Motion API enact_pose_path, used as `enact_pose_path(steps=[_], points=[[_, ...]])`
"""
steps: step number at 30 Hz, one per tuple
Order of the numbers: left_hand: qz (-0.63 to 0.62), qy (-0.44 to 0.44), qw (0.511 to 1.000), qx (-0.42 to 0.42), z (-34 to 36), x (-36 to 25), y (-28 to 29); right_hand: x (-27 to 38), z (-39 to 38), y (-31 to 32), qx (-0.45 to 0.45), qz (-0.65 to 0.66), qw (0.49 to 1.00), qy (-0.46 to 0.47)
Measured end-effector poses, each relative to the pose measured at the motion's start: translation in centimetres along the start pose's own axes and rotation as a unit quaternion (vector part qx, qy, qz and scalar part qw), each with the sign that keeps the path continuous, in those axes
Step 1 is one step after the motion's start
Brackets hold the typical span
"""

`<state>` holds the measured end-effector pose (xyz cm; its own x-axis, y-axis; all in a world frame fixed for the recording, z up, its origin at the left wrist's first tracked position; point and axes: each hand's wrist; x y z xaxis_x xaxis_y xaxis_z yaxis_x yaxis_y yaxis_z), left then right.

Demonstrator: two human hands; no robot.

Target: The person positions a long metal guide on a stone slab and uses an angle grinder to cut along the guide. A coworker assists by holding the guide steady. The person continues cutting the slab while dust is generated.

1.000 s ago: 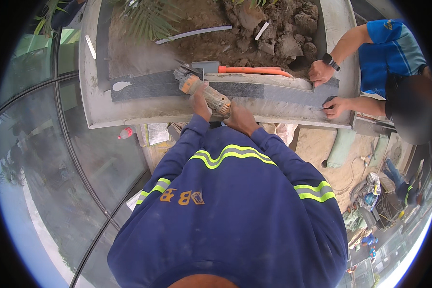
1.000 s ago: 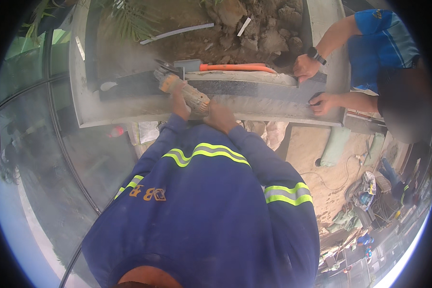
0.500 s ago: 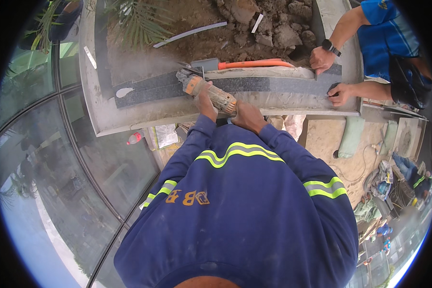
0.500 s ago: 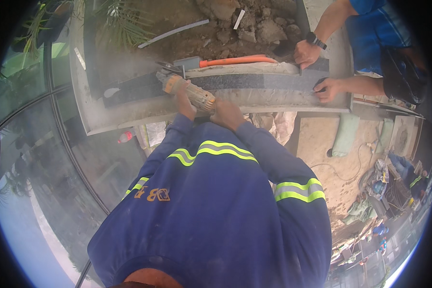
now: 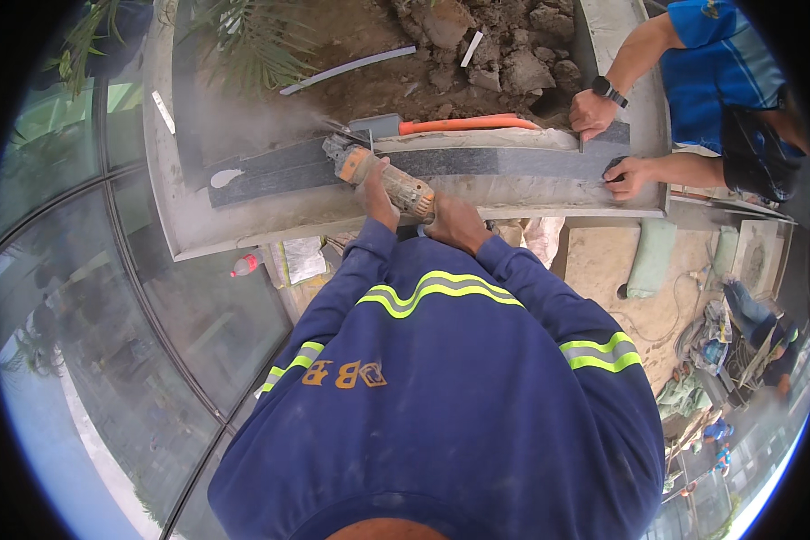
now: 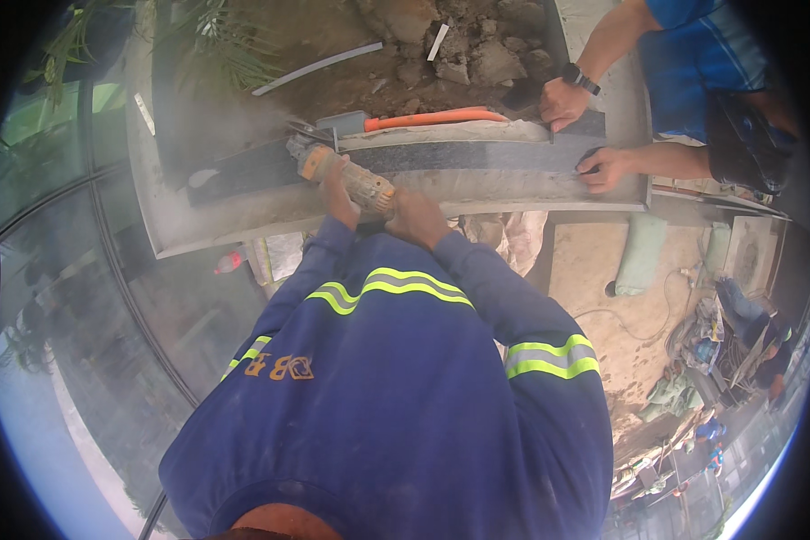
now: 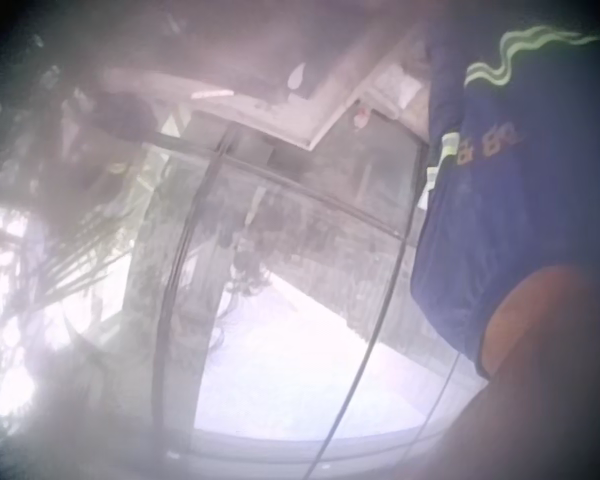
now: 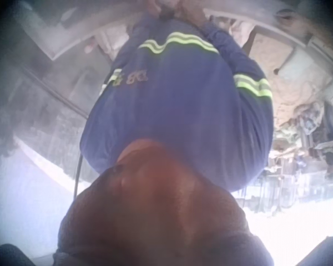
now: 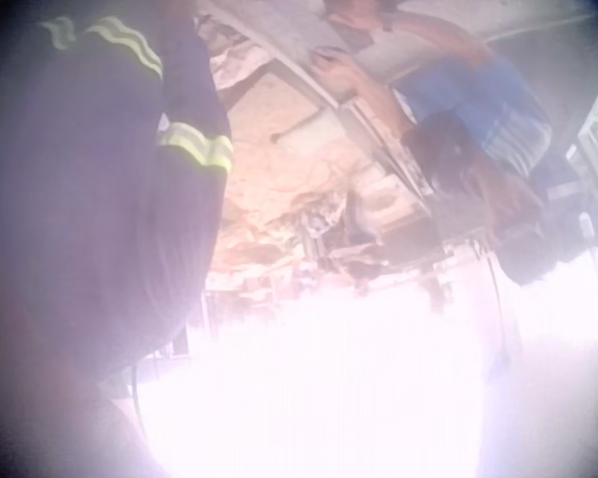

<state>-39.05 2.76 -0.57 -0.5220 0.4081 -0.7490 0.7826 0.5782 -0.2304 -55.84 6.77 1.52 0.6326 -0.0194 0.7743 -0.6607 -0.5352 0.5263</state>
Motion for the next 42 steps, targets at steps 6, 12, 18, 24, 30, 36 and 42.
enact_pose_path(steps=[6,12,18,24,30,36,42], points=[[-0.027,0.063,0.998,-0.011,3.1,0.4,1.7,1.0,0.8,0.7,0.012,0.001,1.000,-0.008],[-0.033,0.047,0.998,-0.023,0.7,-0.1,0.0,0.7,0.0,0.8,0.018,0.000,1.000,-0.012],[-0.008,0.013,0.999,-0.047,1.7,-0.4,0.0,0.9,0.9,0.4,0.013,0.010,1.000,-0.014],[-0.050,0.052,0.997,-0.037,1.2,-0.9,-0.2,1.1,0.8,0.5,0.014,-0.002,1.000,-0.012],[0.010,-0.041,0.999,-0.023,1.0,0.0,-0.3,0.6,0.6,0.3,0.012,0.003,1.000,-0.016],[0.024,-0.015,0.999,0.022,1.5,-0.7,0.8,0.7,1.5,0.0,0.020,0.005,1.000,-0.020],[-0.041,0.055,0.997,-0.045,0.6,-1.1,-0.7,0.9,0.5,0.4,0.020,-0.003,1.000,-0.024]])
Point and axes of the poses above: each hand's wrist, its own z-axis towards the middle knuckle, its own y-axis out of the back of the hand, x = y × z, and after that the axes turned 7 degrees about y, right-handed
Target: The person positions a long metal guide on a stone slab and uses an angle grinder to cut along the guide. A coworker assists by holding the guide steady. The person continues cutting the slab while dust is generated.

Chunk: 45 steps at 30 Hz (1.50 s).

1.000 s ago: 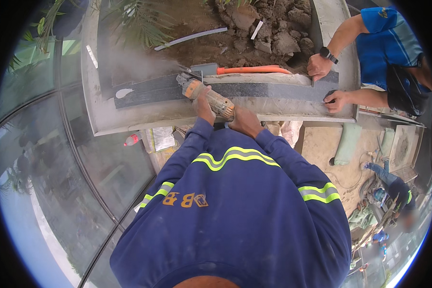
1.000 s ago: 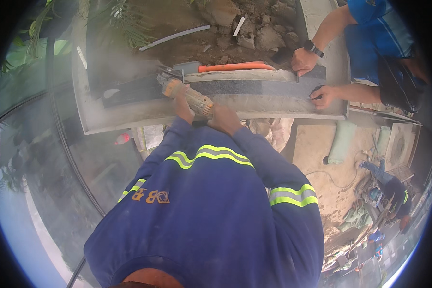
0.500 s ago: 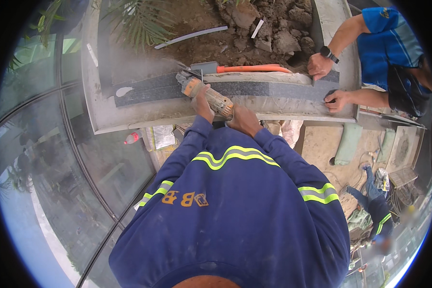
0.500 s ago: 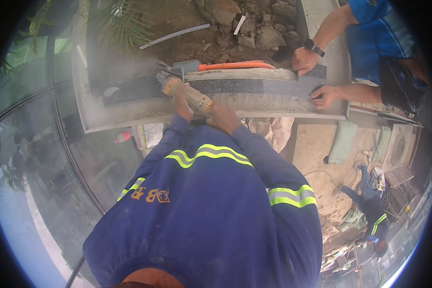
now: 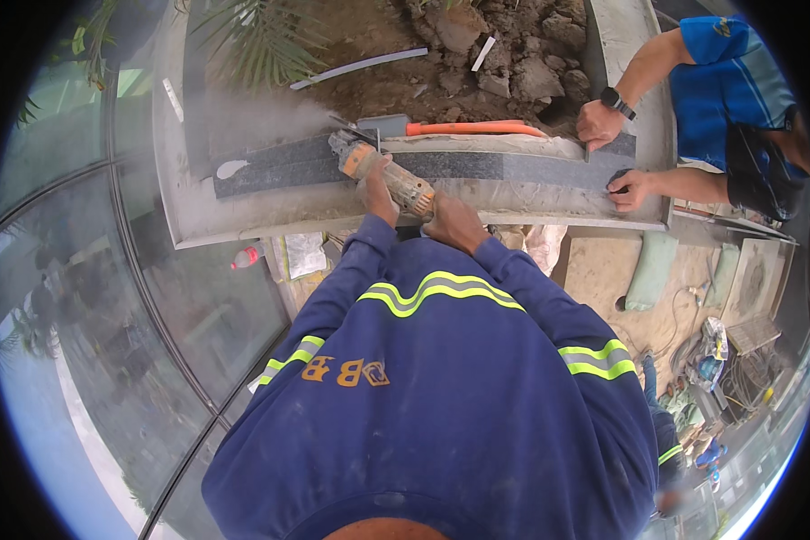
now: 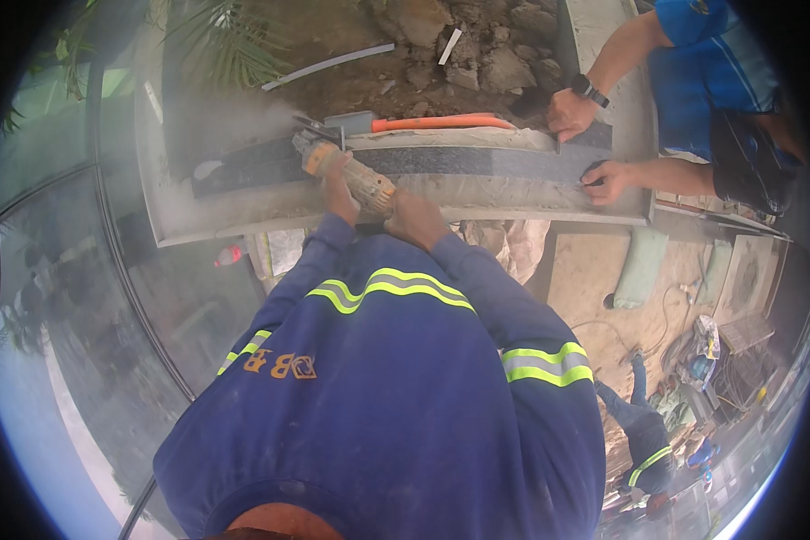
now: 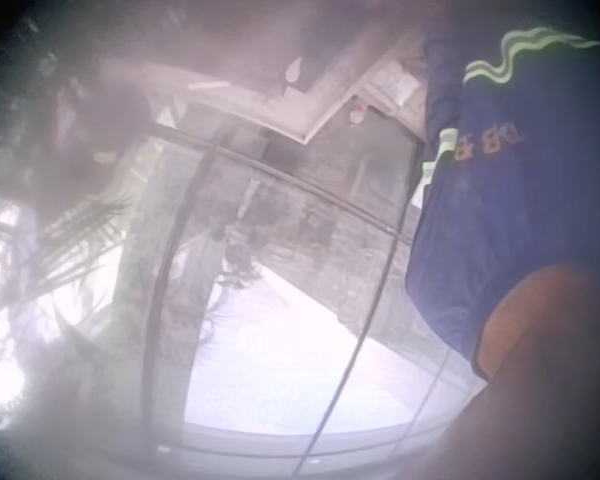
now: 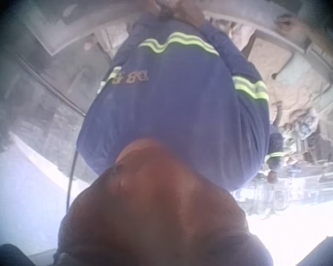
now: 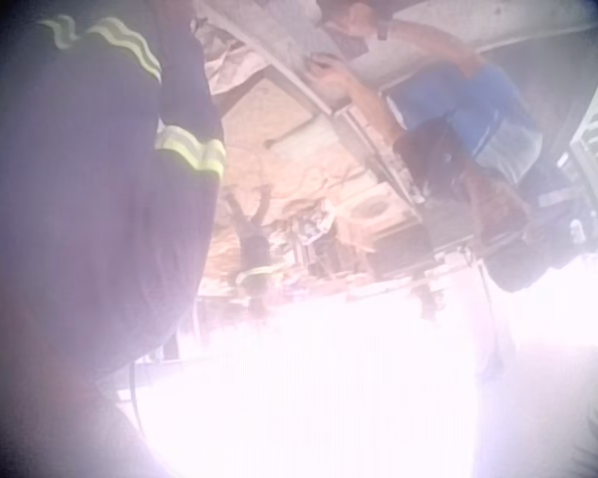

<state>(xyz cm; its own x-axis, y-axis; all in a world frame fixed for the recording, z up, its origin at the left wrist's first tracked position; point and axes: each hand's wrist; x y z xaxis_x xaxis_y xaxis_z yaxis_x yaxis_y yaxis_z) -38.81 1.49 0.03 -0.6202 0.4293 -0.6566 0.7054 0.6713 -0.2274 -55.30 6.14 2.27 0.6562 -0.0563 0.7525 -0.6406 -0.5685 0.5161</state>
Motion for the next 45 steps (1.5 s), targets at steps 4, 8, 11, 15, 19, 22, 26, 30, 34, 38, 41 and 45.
enact_pose_path(steps=[4,8,11,15,19,22,26,30,34,38,41,45], points=[[0.040,-0.003,0.999,0.007,0.3,-0.4,0.2,0.7,0.3,0.5,0.008,0.005,1.000,-0.005],[0.049,-0.031,0.997,0.050,0.2,0.4,1.4,-0.1,-0.3,-0.4,-0.027,0.003,0.999,0.023],[0.001,-0.006,1.000,-0.011,1.0,-0.1,0.2,-0.2,0.6,-0.5,-0.003,0.021,1.000,-0.004],[0.000,0.016,1.000,-0.015,-0.3,-0.7,-0.7,-0.1,0.4,0.0,-0.004,0.001,1.000,0.002],[0.025,0.012,0.999,0.020,-0.1,-0.4,0.4,-0.7,0.2,-0.8,-0.012,0.014,1.000,0.006],[0.058,-0.068,0.992,0.087,0.1,0.5,1.7,0.5,0.2,0.3,0.001,0.004,1.000,-0.003],[-0.007,0.003,0.999,0.031,-0.8,0.2,0.4,0.3,-1.0,0.3,-0.011,-0.013,1.000,0.019],[0.023,-0.018,1.000,0.009,0.5,0.8,0.6,-0.2,-0.4,-0.3,-0.007,-0.009,1.000,-0.001],[0.052,-0.048,0.994,0.079,0.2,0.9,2.0,0.6,-0.5,0.2,-0.007,-0.006,1.000,0.009],[0.009,0.029,0.999,0.028,-0.5,0.8,0.6,0.2,-1.4,0.5,-0.024,-0.011,1.000,0.011],[0.046,-0.014,0.999,-0.009,-0.4,0.5,0.1,-0.2,-0.8,0.0,-0.008,0.000,1.000,0.013],[0.049,0.006,0.999,0.019,-0.7,0.0,0.3,-0.7,-0.1,-0.8,-0.010,0.004,1.000,0.006]])
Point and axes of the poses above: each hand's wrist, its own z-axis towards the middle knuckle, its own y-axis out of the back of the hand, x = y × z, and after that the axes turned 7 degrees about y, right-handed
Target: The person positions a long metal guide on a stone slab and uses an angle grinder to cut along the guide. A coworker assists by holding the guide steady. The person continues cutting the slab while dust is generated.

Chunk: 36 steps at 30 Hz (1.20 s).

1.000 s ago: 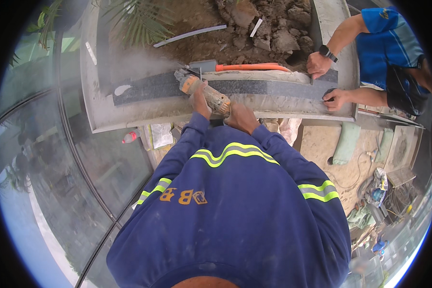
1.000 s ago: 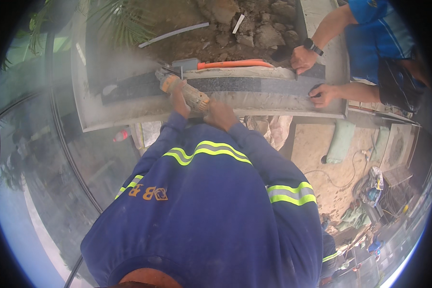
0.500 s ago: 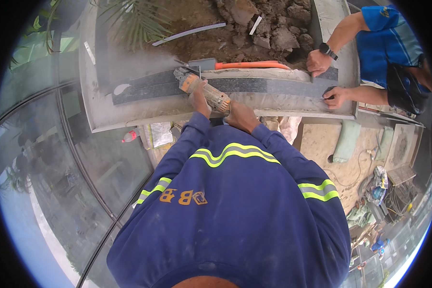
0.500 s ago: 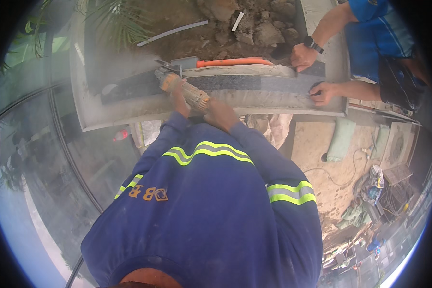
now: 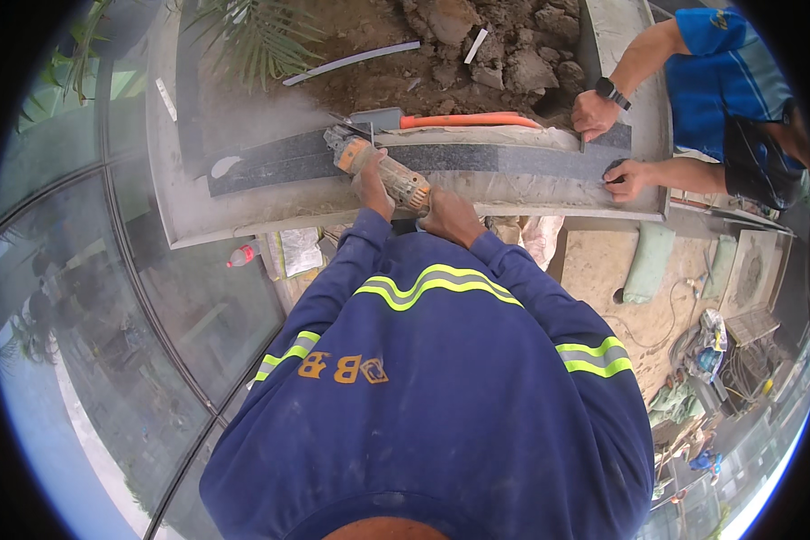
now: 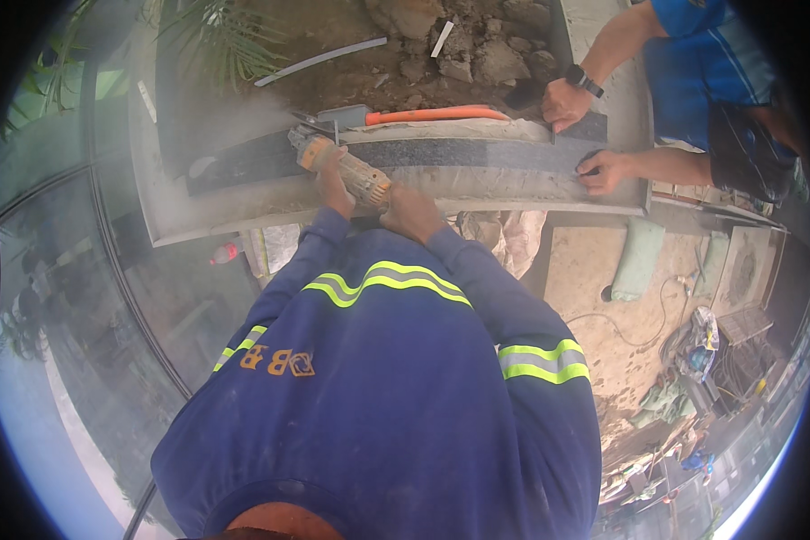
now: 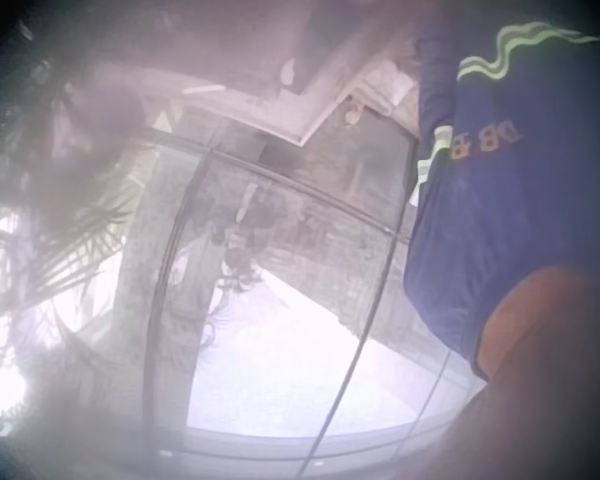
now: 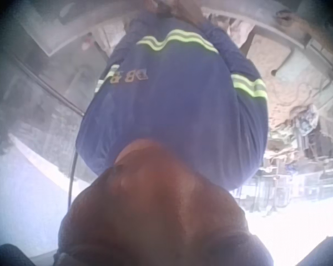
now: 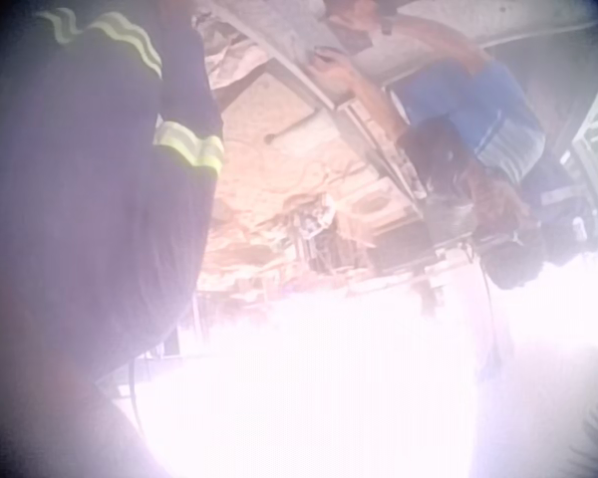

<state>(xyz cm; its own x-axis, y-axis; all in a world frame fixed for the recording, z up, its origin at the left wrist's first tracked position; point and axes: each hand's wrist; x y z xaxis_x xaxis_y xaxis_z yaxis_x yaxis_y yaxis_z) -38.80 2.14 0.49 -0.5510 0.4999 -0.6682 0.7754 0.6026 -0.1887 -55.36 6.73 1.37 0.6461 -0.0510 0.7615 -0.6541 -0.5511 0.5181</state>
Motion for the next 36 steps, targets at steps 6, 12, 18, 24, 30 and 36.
enact_pose_path(steps=[6,12,18,24,30,36], points=[[0.004,-0.024,1.000,-0.001,-0.3,0.3,-0.5,-0.1,-0.4,0.0,-0.012,-0.001,1.000,-0.003],[-0.038,0.024,0.999,0.015,0.7,0.5,0.3,-0.5,-0.4,-0.4,-0.023,-0.010,0.999,0.020],[0.103,-0.153,0.977,0.110,2.3,2.7,3.2,0.5,-0.2,0.5,0.004,-0.008,1.000,-0.002],[0.133,-0.169,0.973,0.088,1.7,2.2,2.8,-0.4,-0.1,-0.1,-0.009,0.017,1.000,-0.008],[-0.011,-0.010,1.000,0.011,0.4,0.9,0.6,0.0,-0.6,0.1,-0.012,0.000,1.000,0.001],[-0.023,0.003,1.000,0.003,0.9,0.6,0.4,0.3,-0.3,0.3,0.000,0.001,1.000,-0.008]])
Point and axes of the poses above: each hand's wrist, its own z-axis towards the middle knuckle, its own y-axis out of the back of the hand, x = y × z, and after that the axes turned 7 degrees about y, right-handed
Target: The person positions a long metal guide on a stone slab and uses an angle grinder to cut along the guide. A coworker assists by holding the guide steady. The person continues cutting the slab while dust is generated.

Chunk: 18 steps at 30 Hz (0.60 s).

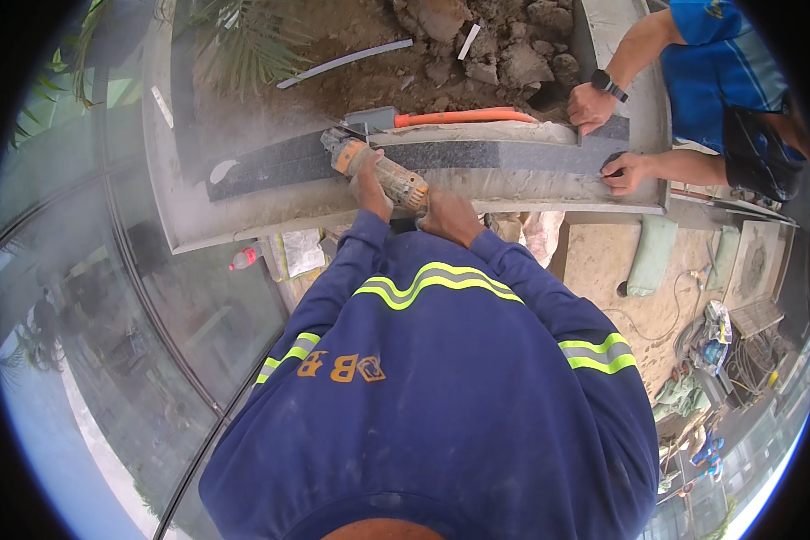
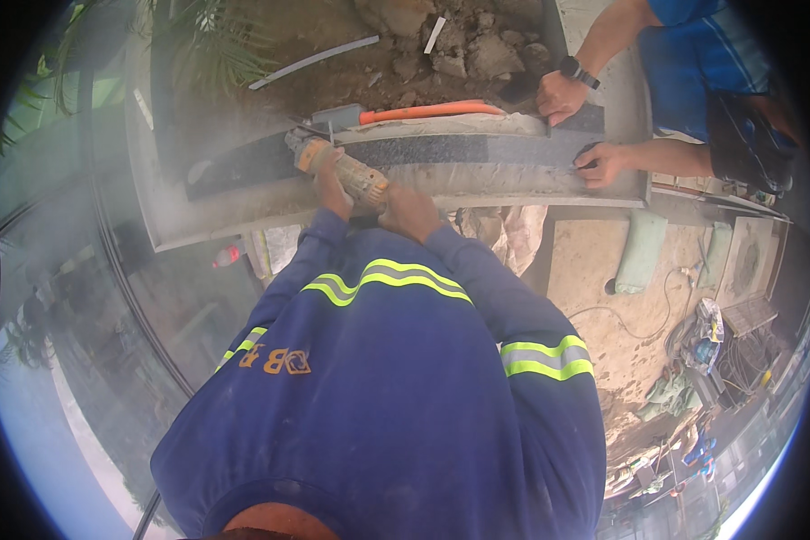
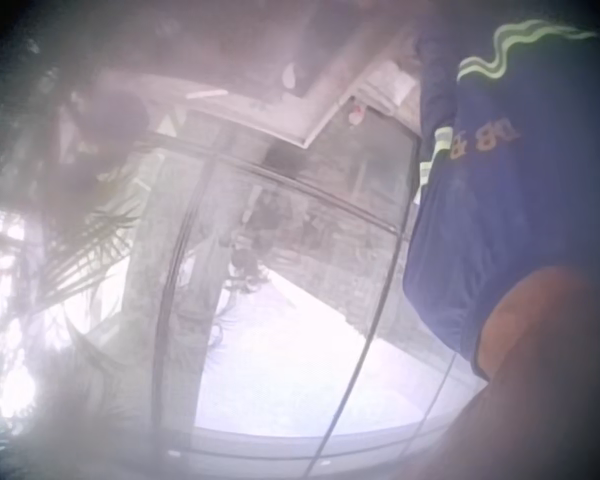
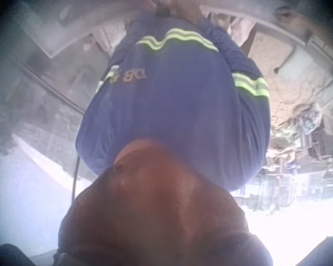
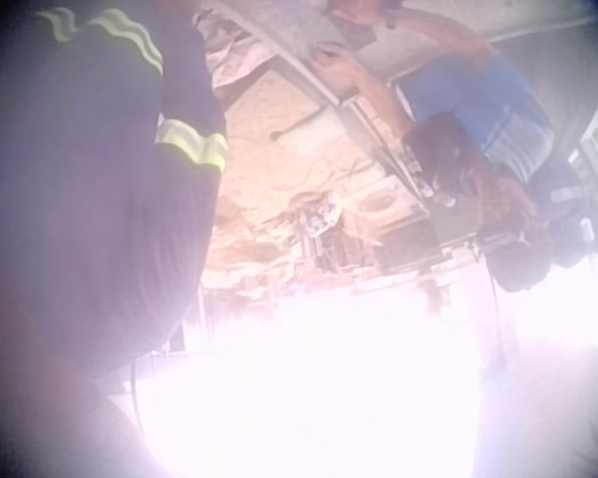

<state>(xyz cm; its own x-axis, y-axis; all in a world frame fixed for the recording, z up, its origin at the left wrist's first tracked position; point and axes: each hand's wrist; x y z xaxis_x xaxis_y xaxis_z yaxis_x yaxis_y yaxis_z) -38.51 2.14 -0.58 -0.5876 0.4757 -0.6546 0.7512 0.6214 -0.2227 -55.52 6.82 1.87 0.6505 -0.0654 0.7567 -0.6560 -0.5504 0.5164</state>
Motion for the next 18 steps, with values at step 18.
enact_pose_path(steps=[18], points=[[-0.077,-0.071,0.992,0.070,-3.9,-5.5,0.5,3.9,-0.2,0.6,-0.043,-0.053,0.992,0.102]])
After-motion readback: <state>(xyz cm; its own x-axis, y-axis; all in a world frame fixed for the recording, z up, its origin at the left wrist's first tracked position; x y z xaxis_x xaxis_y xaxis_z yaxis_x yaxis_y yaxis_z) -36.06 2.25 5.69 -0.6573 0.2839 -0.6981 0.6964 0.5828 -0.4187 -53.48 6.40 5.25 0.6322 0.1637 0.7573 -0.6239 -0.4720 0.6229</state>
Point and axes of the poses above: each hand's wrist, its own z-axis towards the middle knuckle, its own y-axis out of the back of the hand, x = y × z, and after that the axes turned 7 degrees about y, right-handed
